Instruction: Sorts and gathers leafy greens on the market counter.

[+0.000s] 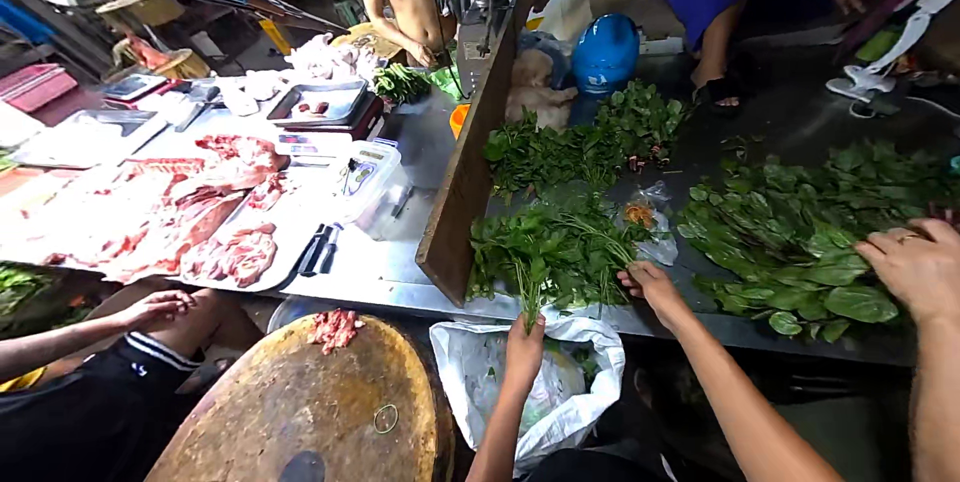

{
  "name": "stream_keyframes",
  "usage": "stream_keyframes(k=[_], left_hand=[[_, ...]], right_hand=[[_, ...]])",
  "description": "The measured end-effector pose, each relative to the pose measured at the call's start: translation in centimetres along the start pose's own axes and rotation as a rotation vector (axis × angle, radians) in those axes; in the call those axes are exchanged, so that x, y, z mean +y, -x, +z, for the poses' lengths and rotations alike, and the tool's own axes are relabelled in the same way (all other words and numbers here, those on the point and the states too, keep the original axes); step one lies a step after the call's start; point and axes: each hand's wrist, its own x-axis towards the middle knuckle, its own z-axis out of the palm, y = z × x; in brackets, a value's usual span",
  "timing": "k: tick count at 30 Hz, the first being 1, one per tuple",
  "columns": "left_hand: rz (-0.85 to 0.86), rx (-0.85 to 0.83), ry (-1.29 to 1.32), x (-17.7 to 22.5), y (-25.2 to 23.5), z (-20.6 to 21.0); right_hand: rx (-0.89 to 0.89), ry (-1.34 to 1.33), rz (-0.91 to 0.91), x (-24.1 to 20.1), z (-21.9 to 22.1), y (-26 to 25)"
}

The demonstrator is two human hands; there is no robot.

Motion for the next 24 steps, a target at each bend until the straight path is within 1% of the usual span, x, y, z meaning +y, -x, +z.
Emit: stream_keyframes(k=[1,3,5,6,8,10,12,16,17,19,21,24], left_hand=[[-0.022,0.001,0.032,-0.2,-0.2,0.1],[-0.089,0.007,0.107,-0.6,-0.2,0.3],[-0.147,0.008,0.144,-0.7,-0.1,0.5],[-0.159,0.007,0.157,-0.6,-0.1,0.6],[-0.169,0.007,0.184,-0.3,0.0,0.7],[-0.180,0.003,0.218,0.2,0.4,1.0],[-0.178,-0.001,0.279,1.1,0.5,1.5],[-0.181,-0.008,0.455,3.0,0.9,2.3],[-0.183,-0.008,0.496,3.4,1.0,2.6],[-0.191,-0.002,0.562,3.9,0.9,3.0],[-0.208,0.023,0.588,4.0,0.6,3.6],[-0.213,0.103,0.559,3.2,0.0,4.6]], right_hand=[[0.033,-0.055,-0.050,-0.2,-0.1,0.2],[0.078,-0.082,-0.116,-0.1,-0.4,0.2],[0.085,-0.133,-0.124,-0.4,-0.9,0.6],[0.075,-0.201,-0.134,-1.2,-1.1,1.0],[0.002,-0.412,-0.145,-2.6,-1.7,1.9],[-0.079,-0.588,-0.093,-3.2,-2.1,2.6],[-0.124,-0.625,-0.089,-3.6,-2.2,3.1],[-0.309,-0.698,-0.147,-3.6,-1.6,4.6],[-0.335,-0.705,-0.149,-3.4,-1.3,5.0],[-0.310,-0.649,-0.145,-3.3,-0.5,5.5],[-0.205,-0.520,-0.117,-2.7,0.8,5.5],[-0.065,-0.261,-0.077,0.1,3.1,4.9]])
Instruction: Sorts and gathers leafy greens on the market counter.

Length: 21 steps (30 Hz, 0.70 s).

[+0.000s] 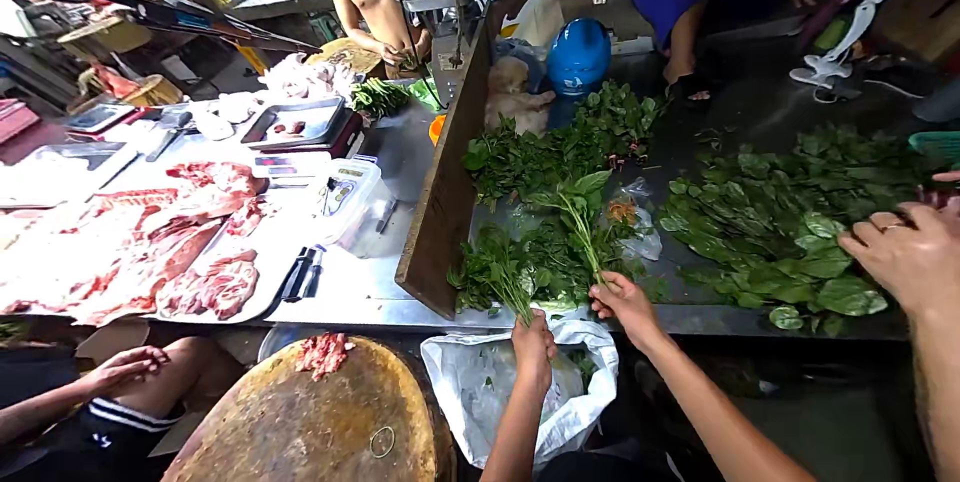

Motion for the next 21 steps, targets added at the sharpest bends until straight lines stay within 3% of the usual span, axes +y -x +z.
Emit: stream_keyframes(k=[4,8,14,21], left_hand=[[-0.019,0.064,-0.069,-2.6,-1.2,0.2],[-0.076,-0.006,-0.142,-4.5,-1.5,0.3],[-0.120,-0.050,-0.140,-5.0,-2.3,-0.6],[-0.104,-0.055,-0.094,-4.5,-2.1,-1.1]], right_hand=[[-0.031,0.210,0.060,3.9,1.4,1.8],[-0.141,0.343,0.022,6.3,2.5,3.7],[-0.241,0.093,0.038,6.9,2.2,4.8],[0.010,-0.228,0.186,6.3,1.9,4.3]])
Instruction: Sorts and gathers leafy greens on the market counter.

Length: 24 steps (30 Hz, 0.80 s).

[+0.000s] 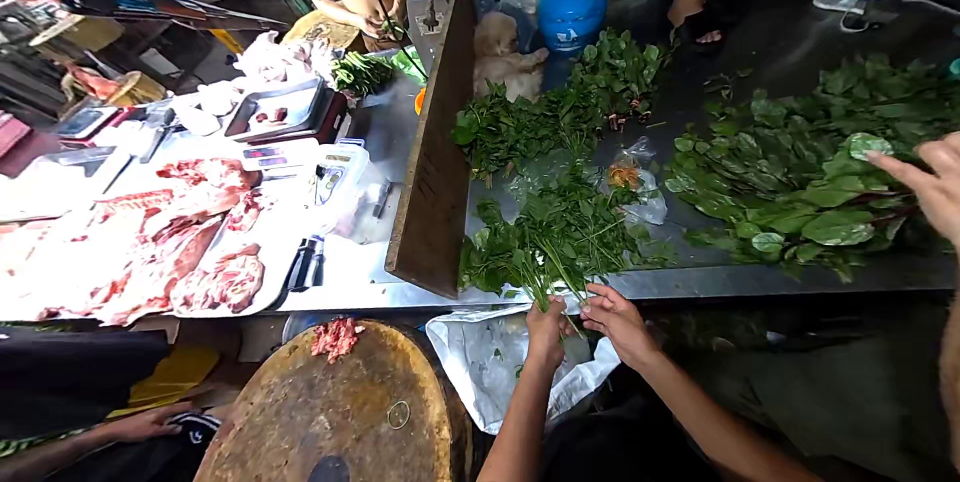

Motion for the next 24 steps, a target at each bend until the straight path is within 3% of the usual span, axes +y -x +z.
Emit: stream_keyframes(k=[6,10,15,19,24], left_hand=[[0.035,0.004,0.059,0.4,0.0,0.3],[0.035,-0.004,0.082,0.0,-0.1,0.7],[0.051,-0.035,0.036,0.0,-0.2,0.8],[0.040,-0.089,0.012,2.0,1.1,1.0],[-0.018,-0.217,0.204,1.9,0.4,-2.2]], right_hand=[[-0.021,0.031,-0.051,-0.3,-0.5,1.3],[-0.025,0.219,0.072,1.1,-0.3,1.4],[-0.125,0.161,0.194,0.5,0.5,2.2],[-0.158,0.089,0.048,-0.8,0.1,2.9],[-0.202,0.002,-0.164,-4.2,-0.2,3.3]])
